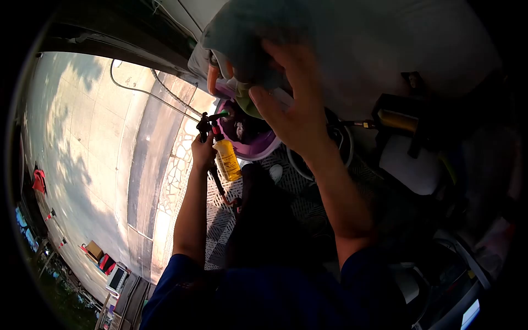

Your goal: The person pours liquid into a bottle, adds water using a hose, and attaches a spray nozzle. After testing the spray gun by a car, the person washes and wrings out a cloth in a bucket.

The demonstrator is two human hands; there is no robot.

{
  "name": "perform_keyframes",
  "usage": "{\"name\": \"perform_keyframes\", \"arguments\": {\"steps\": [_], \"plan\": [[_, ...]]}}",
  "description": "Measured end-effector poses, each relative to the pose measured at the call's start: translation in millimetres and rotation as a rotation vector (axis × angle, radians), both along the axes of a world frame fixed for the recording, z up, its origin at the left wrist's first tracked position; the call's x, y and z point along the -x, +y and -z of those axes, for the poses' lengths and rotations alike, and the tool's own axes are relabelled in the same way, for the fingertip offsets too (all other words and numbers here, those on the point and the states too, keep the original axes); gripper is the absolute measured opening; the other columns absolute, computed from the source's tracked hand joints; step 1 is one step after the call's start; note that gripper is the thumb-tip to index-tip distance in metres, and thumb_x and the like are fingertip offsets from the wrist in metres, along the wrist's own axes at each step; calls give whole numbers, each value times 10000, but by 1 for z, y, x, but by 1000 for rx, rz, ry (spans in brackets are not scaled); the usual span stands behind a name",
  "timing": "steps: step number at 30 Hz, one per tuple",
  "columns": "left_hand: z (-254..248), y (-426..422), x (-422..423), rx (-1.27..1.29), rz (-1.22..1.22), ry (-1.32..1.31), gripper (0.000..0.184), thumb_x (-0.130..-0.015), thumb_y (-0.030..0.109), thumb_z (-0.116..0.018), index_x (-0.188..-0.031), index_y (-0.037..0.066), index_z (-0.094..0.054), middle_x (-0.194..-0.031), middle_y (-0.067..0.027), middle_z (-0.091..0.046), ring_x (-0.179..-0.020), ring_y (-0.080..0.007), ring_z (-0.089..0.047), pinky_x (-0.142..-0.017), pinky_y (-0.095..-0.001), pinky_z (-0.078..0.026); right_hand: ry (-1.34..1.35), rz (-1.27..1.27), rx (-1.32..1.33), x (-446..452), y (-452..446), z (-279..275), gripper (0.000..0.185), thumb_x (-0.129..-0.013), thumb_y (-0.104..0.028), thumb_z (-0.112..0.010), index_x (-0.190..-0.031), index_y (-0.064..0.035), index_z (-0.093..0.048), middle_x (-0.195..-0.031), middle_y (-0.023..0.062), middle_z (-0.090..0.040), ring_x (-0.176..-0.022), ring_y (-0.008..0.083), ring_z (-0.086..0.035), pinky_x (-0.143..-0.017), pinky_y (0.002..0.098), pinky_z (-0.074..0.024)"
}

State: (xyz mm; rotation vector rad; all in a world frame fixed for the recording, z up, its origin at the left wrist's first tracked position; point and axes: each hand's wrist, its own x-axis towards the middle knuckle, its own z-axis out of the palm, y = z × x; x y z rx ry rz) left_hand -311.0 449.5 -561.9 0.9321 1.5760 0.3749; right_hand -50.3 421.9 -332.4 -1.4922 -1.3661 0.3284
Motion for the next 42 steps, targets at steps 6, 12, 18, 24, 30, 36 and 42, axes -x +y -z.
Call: {"name": "perform_keyframes", "arguments": {"steps": [6, 12, 18, 24, 30, 36, 42], "plan": [[43, 19, -24, -51, 44, 69, 295, -914, 319, -645, -931, 31, -584, -611, -42, -546, -409, -150, -527, -369, -292, -415, 659, 1, 394, 58, -125, 122, 202, -975, -118, -504, -1125, -13, -590, -1043, 65, -583, -884, 108, -594, -777, 263, -493], [59, 14, -32, -122, 33, 47, 280, -919, 305, -642, -970, 34, -600, -606, -31, -541, -399, -131, -501, -367, -277, -391, 653, 91, 426, 109, -34, 243, 367, -901, -34, -576, -1260, 8, -509, -1028, 102, -603, -855, 146, -640, -739, 277, -519], [61, 15, -22, -54, 31, 16, 291, -914, 227, -632, -1030, -39, -609, -751, -111, -653, -483, -183, -615, -439, -293, -507, 251, 155, 614, 119, 53, 332, 448, -832, -182, -674, -1207, 5, -516, -1024, 174, -596, -819, 254, -647, -730, 347, -527], [53, 16, -19, -33, -25, -23, 239, -923, 261, -634, -986, 33, -601, -564, -27, -511, -403, -121, -482, -367, -275, -359, 153, 185, 625, 100, 47, 379, 203, -867, -214, -641, -953, -32, -618, -825, 151, -653, -831, 354, -645, -711, 413, -509], [43, 11, -10, -48, 32, 62, 249, -921, 260, -637, -943, 12, -632, -578, -23, -545, -418, -101, -461, -401, -281, -350, 132, 240, 592, 79, 32, 382, 196, -905, -190, -600, -967, -7, -630, -804, 216, -626, -815, 410, -625, -668, 452, -488], [45, 6, 4, -58, 83, 83, 251, -920, 259, -639, -922, 8, -638, -573, -16, -541, -414, -89, -440, -401, -282, -316, 71, 228, 531, 76, 33, 381, 209, -906, -177, -603, -957, 25, -597, -787, 235, -612, -808, 417, -621, -647, 448, -472], [50, 6, 3, -99, 152, 108, 247, -895, 237, -661, -970, 1, -655, -644, -58, -616, -513, -130, -543, -482, -301, -414, 94, 215, 338, 82, 35, 375, 208, -889, -193, -583, -798, -7, -590, -647, 202, -573, -658, 401, -597, -580, 451, -449]]}}
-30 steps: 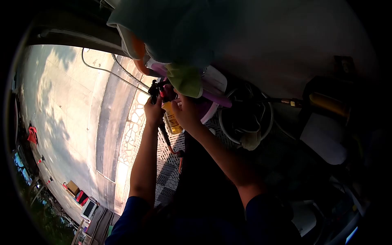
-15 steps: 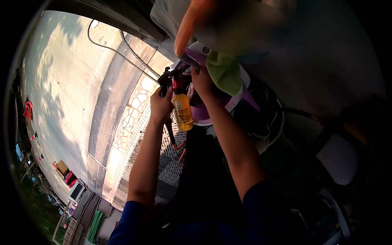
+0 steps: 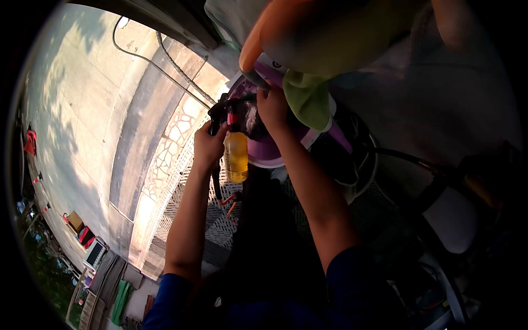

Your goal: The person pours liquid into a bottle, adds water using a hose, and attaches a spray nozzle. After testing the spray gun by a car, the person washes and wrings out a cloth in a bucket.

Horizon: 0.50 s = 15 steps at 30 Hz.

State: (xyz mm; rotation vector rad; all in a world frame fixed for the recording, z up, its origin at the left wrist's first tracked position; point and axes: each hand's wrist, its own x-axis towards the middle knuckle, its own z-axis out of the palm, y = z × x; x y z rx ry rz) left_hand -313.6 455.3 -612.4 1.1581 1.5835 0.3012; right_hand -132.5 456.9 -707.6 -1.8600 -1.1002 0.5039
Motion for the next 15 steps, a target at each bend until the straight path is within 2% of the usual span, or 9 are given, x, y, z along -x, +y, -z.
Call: {"name": "perform_keyframes", "arguments": {"steps": [1, 3, 5, 6, 9, 10, 12, 13, 15], "plan": [[1, 2, -2, -126, 76, 21, 261, -883, 231, -669, -1006, 1, -661, -685, -82, -653, -549, -163, -597, -517, -312, -458, -17, -10, 20, 0, 0, -1, 172, -879, -177, -586, -821, -15, -588, -667, 199, -582, -680, 403, -599, -596, 450, -456], [-2, 3, -5, -85, 65, 0, 260, -881, 232, -666, -1009, 5, -661, -683, -93, -653, -533, -164, -609, -491, -315, -465, -31, -22, 43, 1, -2, 0, 139, -869, -160, -588, -844, -23, -587, -687, 195, -591, -702, 404, -602, -611, 448, -464], [-2, 10, -10, -20, 88, -24, 271, -880, 238, -666, -1010, -1, -657, -682, -97, -654, -552, -172, -623, -518, -321, -486, -98, -30, 74, 1, -4, 2, 115, -853, -149, -596, -864, -35, -590, -748, 183, -612, -751, 392, -613, -632, 446, -477], [-5, 14, -14, 89, 105, 23, 276, -879, 236, -664, -1012, -6, -650, -699, -101, -657, -573, -177, -631, -533, -327, -493, -96, -33, 79, 1, -6, -2, 115, -853, -149, -596, -864, -35, -590, -748, 183, -612, -751, 392, -613, -632, 446, -477], [9, 18, -22, 227, 192, -6, 279, -879, 230, -661, -1018, -11, -641, -722, -103, -661, -576, -178, -634, -515, -338, -489, -138, -87, 168, -5, -10, -17, 124, -851, -162, -601, -879, -42, -590, -810, 172, -627, -790, 385, -618, -650, 447, -480], [12, 17, -25, 266, 188, -44, 318, -872, 288, -692, -993, 0, -640, -718, -63, -641, -532, -137, -561, -476, -306, -437, -100, -86, 211, -6, -11, -22, 130, -851, -169, -604, -888, -45, -595, -810, 167, -627, -788, 382, -620, -655, 445, -481], [11, 13, -36, 252, 191, -30, 322, -869, 285, -694, -1008, 0, -633, -715, -62, -636, -534, -136, -560, -477, -306, -437, -63, -81, 253, -10, -13, -26, 136, -851, -177, -607, -896, -48, -600, -810, 162, -627, -786, 379, -622, -660, 443, -483], [9, 12, -41, 239, 196, -16, 327, -867, 281, -696, -1022, 1, -627, -713, -62, -631, -536, -134, -558, -478, -306, -438, -69, -89, 291, -12, -15, -24, 159, -855, -183, -624, -958, -62, -618, -867, 155, -651, -827, 360, -641, -700, 428, -500], [46, 7, -46, 225, 188, -60, 333, -867, 277, -687, -1046, 8, -608, -722, -91, -637, -531, -162, -573, -471, -326, -452, -77, -93, 333, -17, -19, -23, 197, -858, -189, -640, -1020, -76, -637, -925, 149, -675, -867, 340, -660, -739, 413, -517]]}}
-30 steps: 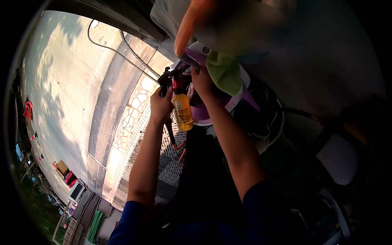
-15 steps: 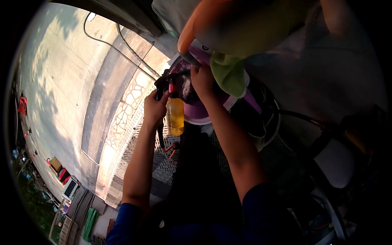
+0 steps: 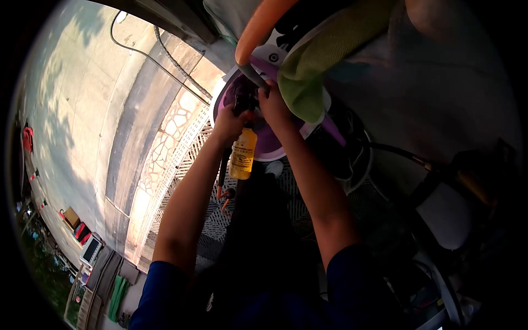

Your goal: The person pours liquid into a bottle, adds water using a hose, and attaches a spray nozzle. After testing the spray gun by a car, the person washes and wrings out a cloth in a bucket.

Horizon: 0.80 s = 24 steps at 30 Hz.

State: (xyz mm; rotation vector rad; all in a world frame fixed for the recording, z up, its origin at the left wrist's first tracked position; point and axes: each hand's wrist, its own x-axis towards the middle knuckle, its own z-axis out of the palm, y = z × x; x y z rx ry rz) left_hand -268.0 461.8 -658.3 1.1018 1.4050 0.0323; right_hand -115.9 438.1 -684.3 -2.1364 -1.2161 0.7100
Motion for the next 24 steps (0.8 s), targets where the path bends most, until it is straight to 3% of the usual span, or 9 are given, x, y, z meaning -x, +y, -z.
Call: {"name": "perform_keyframes", "arguments": {"steps": [3, 5, 6, 8, 11, 16, 18, 22, 24], "plan": [[18, 2, -13, -208, 139, 147, 307, -876, 264, -664, -1050, 19, -602, -732, -117, -647, -554, -214, -616, -475, -352, -474, 50, -36, 58, -5, -4, -1, 204, -855, -186, -636, -1021, -68, -633, -928, 163, -668, -869, 351, -655, -735, 420, -513], [18, 6, -21, -197, 144, 229, 322, -842, 270, -655, -1027, 9, -617, -916, -197, -683, -780, -326, -693, -651, -406, -550, -78, -101, 20, -8, -5, -1, 214, -854, -178, -629, -1027, -52, -624, -929, 174, -658, -871, 361, -648, -723, 431, -503], [11, 11, -25, -199, 148, 228, 322, -842, 270, -655, -1027, 9, -617, -916, -197, -683, -780, -326, -693, -651, -406, -550, -79, -96, 19, -9, -7, 0, 214, -854, -178, -629, -1027, -52, -624, -929, 174, -658, -871, 361, -648, -723, 431, -503], [-1, 21, -33, 49, 55, 275, 333, -844, 256, -651, -1070, 16, -600, -955, -186, -683, -825, -333, -689, -671, -400, -553, -191, -109, -33, -11, -11, 3, 233, -853, -171, -622, -1047, -42, -606, -893, 180, -646, -858, 369, -638, -710, 435, -492], [39, 18, -31, -95, 4, 253, 359, -846, 254, -654, -1108, 19, -581, -969, -185, -682, -811, -330, -692, -657, -402, -557, -179, -99, -73, -17, -17, 8, 247, -852, -175, -624, -1060, -44, -597, -851, 171, -636, -828, 363, -633, -706, 431, -488], [13, 22, -41, -124, -27, 250, 378, -844, 234, -660, -1118, -9, -564, -933, -205, -679, -765, -324, -697, -640, -401, -557, -283, -148, -260, -21, -21, 4, 262, -841, -191, -648, -1058, -51, -600, -851, 145, -626, -804, 308, -626, -728, 422, -483], [10, 26, -41, -43, 42, 303, 368, -849, 220, -654, -1112, -20, -560, -888, -198, -682, -705, -311, -699, -612, -391, -554, -466, -182, -319, -22, -21, 2, 286, -828, -203, -669, -1057, -41, -611, -896, 155, -623, -870, 302, -622, -777, 419, -477], [9, 24, -39, -62, 37, 269, 350, -854, 209, -650, -1104, -19, -561, -846, -181, -683, -660, -288, -699, -583, -385, -550, -491, -189, -377, -22, -21, -2, 320, -816, -222, -687, -1064, -30, -620, -934, 162, -625, -925, 311, -613, -820, 418, -471], [6, 23, -38, 11, -11, 262, 359, -856, 234, -674, -1110, 9, -557, -915, -167, -666, -750, -276, -672, -640, -376, -530, -406, -218, -324, -21, -22, 0, 422, -821, -209, -649, -1220, -91, -576, -1195, 176, -556, -1100, 382, -540, -953, 478, -419]]}}
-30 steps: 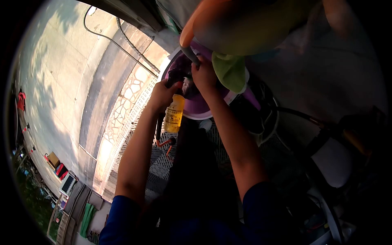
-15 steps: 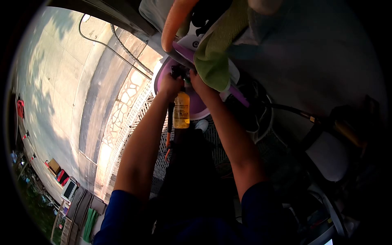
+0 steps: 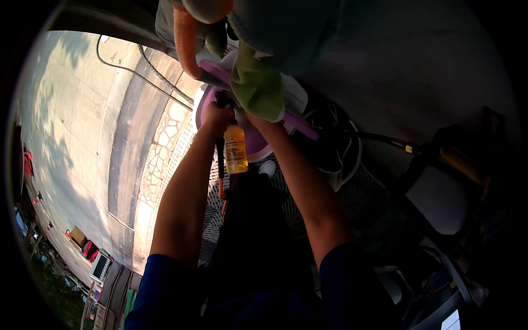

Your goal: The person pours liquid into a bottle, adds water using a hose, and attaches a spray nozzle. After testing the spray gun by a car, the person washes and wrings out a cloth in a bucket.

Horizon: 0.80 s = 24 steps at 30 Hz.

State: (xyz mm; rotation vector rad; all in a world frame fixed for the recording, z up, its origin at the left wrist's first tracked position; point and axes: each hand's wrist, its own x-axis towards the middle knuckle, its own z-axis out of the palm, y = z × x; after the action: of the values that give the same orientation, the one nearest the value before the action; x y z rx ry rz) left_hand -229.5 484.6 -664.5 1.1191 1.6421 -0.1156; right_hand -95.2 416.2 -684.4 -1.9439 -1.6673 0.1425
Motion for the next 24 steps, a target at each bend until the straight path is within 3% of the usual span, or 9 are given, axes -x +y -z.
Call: {"name": "perform_keyframes", "arguments": {"steps": [1, 2, 4, 7, 9, 16, 19, 22, 24], "plan": [[5, 0, 2, 0, 3, 1, 359, -856, 234, -674, -1110, 9, -557, -915, -167, -666, -750, -276, -672, -640, -376, -530, 25, -7, 22, 1, -1, 4, 465, -822, -204, -637, -1272, -111, -562, -1282, 181, -532, -1158, 406, -515, -997, 498, -402], [11, 1, 6, 17, -100, -53, 339, -856, 224, -674, -1097, 10, -569, -882, -149, -662, -715, -253, -661, -609, -364, -523, -28, 40, -31, 4, 1, 9, 378, -817, -217, -663, -1154, -61, -590, -1114, 174, -583, -1042, 366, -566, -914, 459, -436], [26, 3, 14, 35, -203, -106, 319, -857, 214, -674, -1083, 10, -580, -848, -130, -659, -680, -229, -650, -578, -353, -517, -81, 87, -85, 8, 2, 5, 321, -812, -229, -689, -1037, -10, -617, -945, 167, -633, -925, 325, -616, -831, 419, -470], [38, 7, 17, 76, -127, -84, 264, -870, 201, -659, -1052, 17, -603, -801, -103, -645, -604, -184, -613, -497, -328, -485, -21, 54, 66, 7, 4, -9, 309, -809, -218, -684, -1021, -2, -616, -937, 173, -633, -911, 325, -619, -830, 417, -470], [46, 3, 18, -39, -8, -40, 220, -879, 203, -651, -1003, 26, -614, -744, -93, -623, -549, -171, -588, -432, -314, -443, -71, 23, 7, 8, 4, -12, 316, -808, -215, -680, -1038, -8, -613, -938, 172, -634, -913, 330, -617, -834, 419, -468], [50, 7, 16, 10, -34, -77, 208, -882, 209, -649, -985, 35, -599, -645, -62, -562, -455, -158, -536, -375, -294, -397, 33, 41, 14, 12, 6, -30, 348, -812, -257, -666, -1080, -40, -615, -1022, 177, -634, -970, 360, -600, -868, 446, -456], [42, 3, 14, 58, -82, -100, 194, -884, 196, -645, -986, 43, -584, -628, -57, -554, -429, -148, -511, -354, -295, -379, 9, 63, 53, 12, 1, -35, 369, -813, -275, -657, -1110, -61, -619, -1078, 184, -624, -1007, 367, -589, -888, 450, -454], [43, 4, 15, 146, -122, -175, 184, -887, 192, -640, -970, 45, -567, -623, -61, -547, -419, -135, -488, -336, -287, -353, 34, 23, 302, 11, 1, -33, 394, -826, -266, -636, -1172, -80, -601, -1148, 185, -601, -1065, 375, -564, -923, 456, -438], [43, 4, 16, 160, -108, -167, 187, -890, 202, -640, -942, 40, -563, -624, -65, -547, -408, -128, -470, -328, -277, -334, 54, -15, 253, 13, 1, -20, 400, -841, -261, -622, -1201, -89, -589, -1199, 184, -579, -1102, 377, -545, -952, 462, -417]]}}
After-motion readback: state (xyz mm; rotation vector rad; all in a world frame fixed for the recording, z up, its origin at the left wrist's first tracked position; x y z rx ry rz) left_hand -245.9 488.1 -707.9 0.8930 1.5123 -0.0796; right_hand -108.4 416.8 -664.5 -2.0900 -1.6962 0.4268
